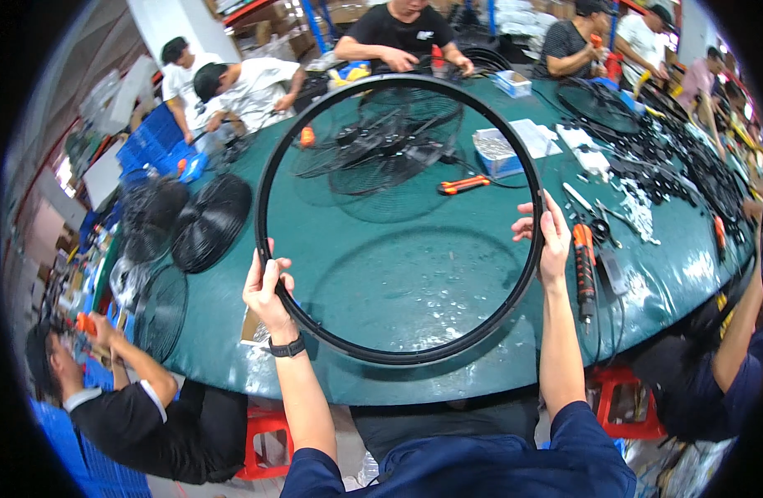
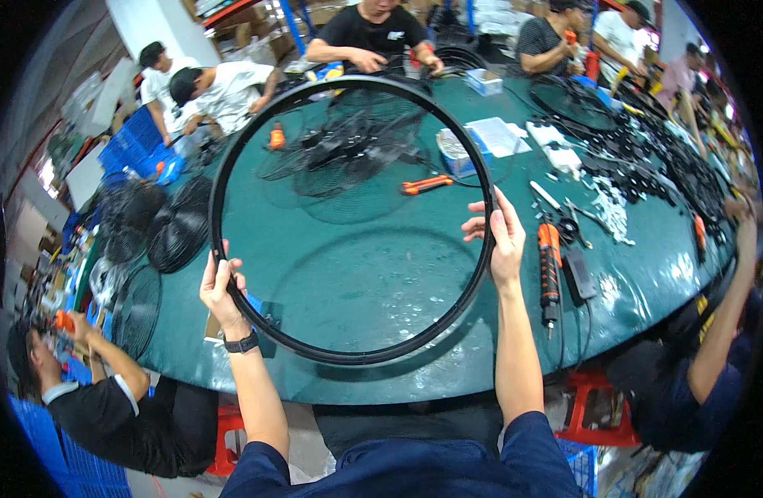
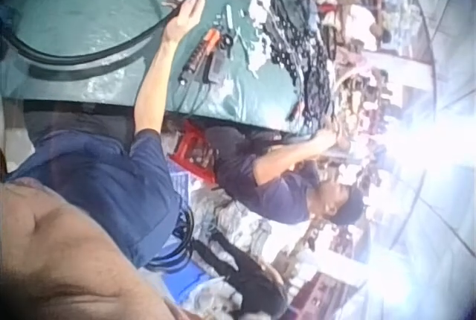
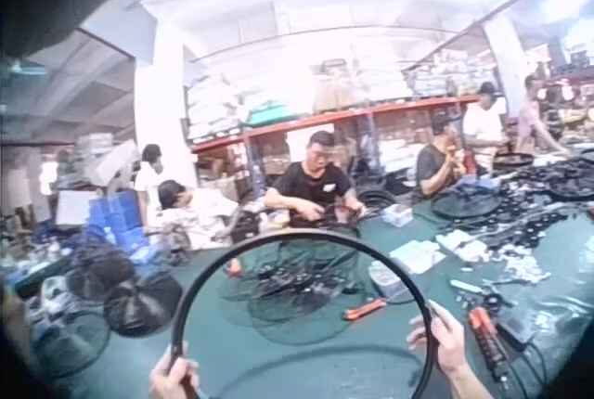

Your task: Assemble the protective grilles and outer rings of industrial fans using an electric screwdriver.

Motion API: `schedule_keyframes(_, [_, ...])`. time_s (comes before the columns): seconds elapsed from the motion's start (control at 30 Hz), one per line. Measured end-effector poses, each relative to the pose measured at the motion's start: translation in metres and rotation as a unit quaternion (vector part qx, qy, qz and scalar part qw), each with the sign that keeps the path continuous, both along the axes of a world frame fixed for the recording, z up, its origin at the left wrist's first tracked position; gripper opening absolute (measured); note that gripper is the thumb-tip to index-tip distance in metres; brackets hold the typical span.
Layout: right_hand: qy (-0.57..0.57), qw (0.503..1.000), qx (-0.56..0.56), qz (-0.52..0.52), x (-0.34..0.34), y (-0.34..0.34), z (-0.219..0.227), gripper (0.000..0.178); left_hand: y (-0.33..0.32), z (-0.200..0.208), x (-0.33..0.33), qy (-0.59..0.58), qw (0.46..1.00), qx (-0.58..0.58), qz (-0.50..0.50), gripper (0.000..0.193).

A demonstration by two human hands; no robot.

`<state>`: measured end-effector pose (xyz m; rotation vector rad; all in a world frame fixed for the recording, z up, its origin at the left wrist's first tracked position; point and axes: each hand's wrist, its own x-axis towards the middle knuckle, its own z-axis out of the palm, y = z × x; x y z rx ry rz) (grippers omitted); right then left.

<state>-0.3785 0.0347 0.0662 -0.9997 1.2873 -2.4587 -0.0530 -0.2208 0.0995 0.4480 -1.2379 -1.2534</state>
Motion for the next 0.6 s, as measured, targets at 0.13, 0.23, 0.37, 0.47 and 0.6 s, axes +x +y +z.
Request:
schedule_keyframes(0.13, [-0.017,0.999,0.016,-0.031,-0.022,0.015,-0.022,0.042,-0.022,-0.053,-0.033,0.021,0.993,0.094,-0.073,0.037])
schedule_keyframes(0.23, [-0.015,0.999,0.012,-0.035,-0.028,0.016,-0.031,0.043,-0.021,-0.086,-0.039,0.099,0.973,0.131,-0.164,0.044])
schedule_keyframes(0.37, [-0.006,1.000,-0.014,-0.011,-0.045,0.030,-0.033,0.047,-0.010,-0.076,-0.040,0.034,0.969,0.139,-0.201,0.045])
schedule_keyframes(0.47, [-0.002,1.000,0.004,-0.015,-0.048,0.027,-0.027,0.050,-0.013,-0.072,-0.041,0.084,0.960,0.131,-0.233,0.045])
schedule_keyframes(0.6, [0.006,0.998,0.062,-0.022,-0.043,0.016,-0.034,0.050,-0.012,-0.073,-0.032,0.104,0.962,0.153,-0.199,0.045])
